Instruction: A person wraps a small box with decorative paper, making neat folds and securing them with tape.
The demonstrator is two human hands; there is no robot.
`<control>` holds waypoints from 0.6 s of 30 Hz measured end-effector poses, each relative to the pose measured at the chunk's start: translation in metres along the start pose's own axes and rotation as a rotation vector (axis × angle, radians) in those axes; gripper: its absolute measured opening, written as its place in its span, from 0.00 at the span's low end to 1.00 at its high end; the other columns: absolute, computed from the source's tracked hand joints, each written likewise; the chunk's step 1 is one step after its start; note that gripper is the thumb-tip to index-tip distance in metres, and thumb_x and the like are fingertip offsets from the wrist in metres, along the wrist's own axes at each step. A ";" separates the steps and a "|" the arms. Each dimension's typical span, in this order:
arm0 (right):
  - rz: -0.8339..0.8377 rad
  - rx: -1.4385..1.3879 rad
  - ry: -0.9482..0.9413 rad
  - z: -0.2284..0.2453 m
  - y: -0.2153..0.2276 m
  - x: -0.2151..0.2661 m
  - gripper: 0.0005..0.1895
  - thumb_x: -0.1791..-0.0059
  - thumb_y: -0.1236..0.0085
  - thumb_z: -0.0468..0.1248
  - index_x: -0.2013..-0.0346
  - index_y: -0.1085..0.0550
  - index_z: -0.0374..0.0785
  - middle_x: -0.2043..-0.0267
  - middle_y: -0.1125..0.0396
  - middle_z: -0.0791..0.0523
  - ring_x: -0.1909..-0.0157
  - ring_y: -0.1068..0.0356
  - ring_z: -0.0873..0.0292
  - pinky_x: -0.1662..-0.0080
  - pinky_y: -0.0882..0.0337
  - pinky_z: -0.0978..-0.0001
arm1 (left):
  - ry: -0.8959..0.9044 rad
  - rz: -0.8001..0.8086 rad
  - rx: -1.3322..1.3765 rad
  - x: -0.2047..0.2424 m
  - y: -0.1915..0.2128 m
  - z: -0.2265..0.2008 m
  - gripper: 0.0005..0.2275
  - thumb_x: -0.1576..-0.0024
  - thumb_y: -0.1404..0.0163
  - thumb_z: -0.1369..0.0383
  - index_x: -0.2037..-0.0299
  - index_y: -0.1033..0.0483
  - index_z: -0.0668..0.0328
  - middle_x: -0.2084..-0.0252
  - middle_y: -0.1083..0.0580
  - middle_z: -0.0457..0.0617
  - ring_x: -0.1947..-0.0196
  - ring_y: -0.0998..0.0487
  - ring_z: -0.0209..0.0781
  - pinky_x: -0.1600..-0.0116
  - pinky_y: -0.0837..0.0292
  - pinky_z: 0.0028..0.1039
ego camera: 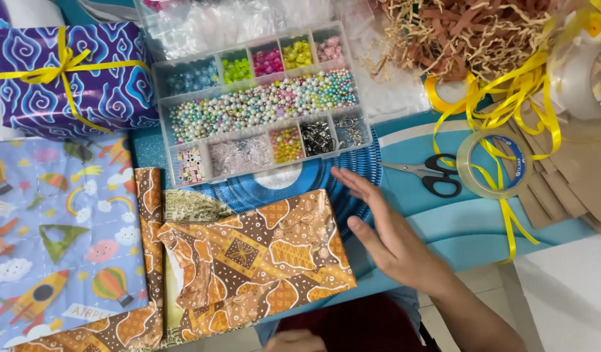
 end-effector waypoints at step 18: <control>-0.132 -0.487 0.245 -0.022 -0.016 0.043 0.20 0.53 0.39 0.34 0.56 0.41 0.48 0.39 0.42 0.50 0.32 0.41 0.51 0.41 0.25 0.57 | -0.446 -0.445 -1.448 0.000 -0.053 -0.073 0.23 0.42 0.50 0.45 0.43 0.25 0.46 0.52 0.24 0.46 0.53 0.24 0.42 0.49 0.33 0.31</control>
Point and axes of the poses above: each hand's wrist, its own x-axis away from the middle knuckle, its own y-axis out of the back of the hand, z = x × y, the point moved 3 cm from there along -x, towards the middle knuckle
